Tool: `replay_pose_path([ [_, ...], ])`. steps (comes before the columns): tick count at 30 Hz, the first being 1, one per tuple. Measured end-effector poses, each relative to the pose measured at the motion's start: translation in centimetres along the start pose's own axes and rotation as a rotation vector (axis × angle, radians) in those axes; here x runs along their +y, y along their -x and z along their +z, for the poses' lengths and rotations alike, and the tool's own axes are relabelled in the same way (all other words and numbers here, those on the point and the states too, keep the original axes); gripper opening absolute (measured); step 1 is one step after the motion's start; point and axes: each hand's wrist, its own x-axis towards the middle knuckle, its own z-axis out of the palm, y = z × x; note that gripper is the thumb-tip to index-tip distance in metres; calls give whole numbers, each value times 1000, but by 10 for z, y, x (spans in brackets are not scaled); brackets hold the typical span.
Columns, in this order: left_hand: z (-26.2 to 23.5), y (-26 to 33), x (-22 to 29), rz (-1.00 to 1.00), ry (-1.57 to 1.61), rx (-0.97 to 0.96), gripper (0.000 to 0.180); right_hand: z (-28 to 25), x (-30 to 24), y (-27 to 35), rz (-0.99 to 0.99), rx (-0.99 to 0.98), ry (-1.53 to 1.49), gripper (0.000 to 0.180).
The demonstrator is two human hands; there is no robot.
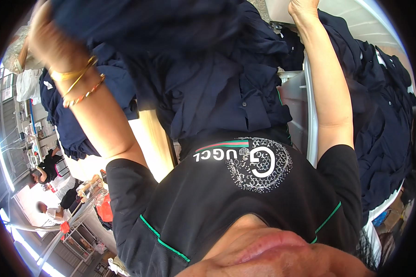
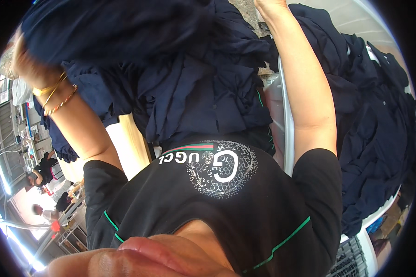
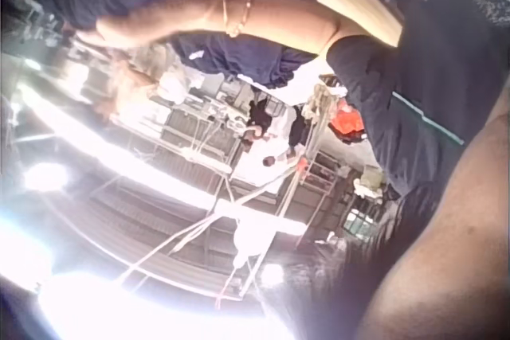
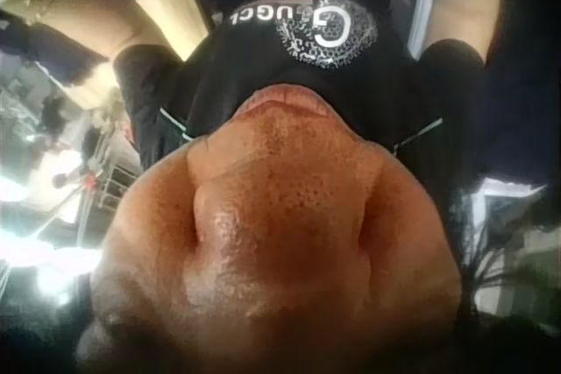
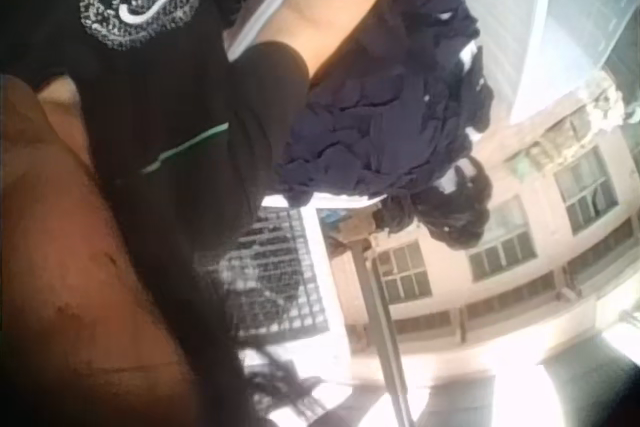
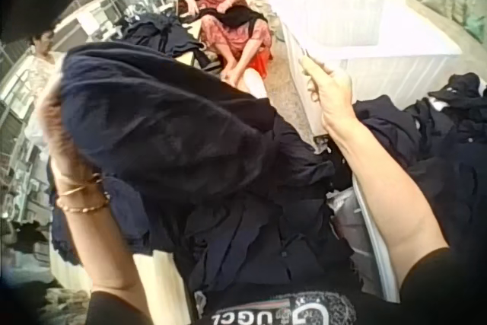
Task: Trimming excess threads from dark blue garments using small scissors.
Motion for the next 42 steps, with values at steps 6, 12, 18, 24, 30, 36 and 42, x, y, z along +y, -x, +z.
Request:
replay_pose_path([
  [6, -9, 65, 67, -47, 52, -749, 28, 7, -5, 11, -89, -160, 4, 25],
  [12, -29, 74, 30, -392, 143, -541, 30, 29, 7, 30, 246, -735, -314, 32],
  [18, 31, 82, 52, 211, -305, -382, 25, 57, 3, 93, 203, -1155, 6, 53],
  [24, 1, 67, 48, -20, 13, -338, 36, 60, -36, 68, 527, -773, -94, 16],
  [30, -14, 84, 10, -194, -464, -197, 31, 21, -38, 27, 383, -412, -678, 18],
  [36, 1, 155, -37, -485, -768, -892, 50, 25, -33, 33, 500, -724, 625, 18],
  [42, 1, 129, -55, -768, -239, -584, 27, 23, 4, 43, -11, -766, 813, 44],
])
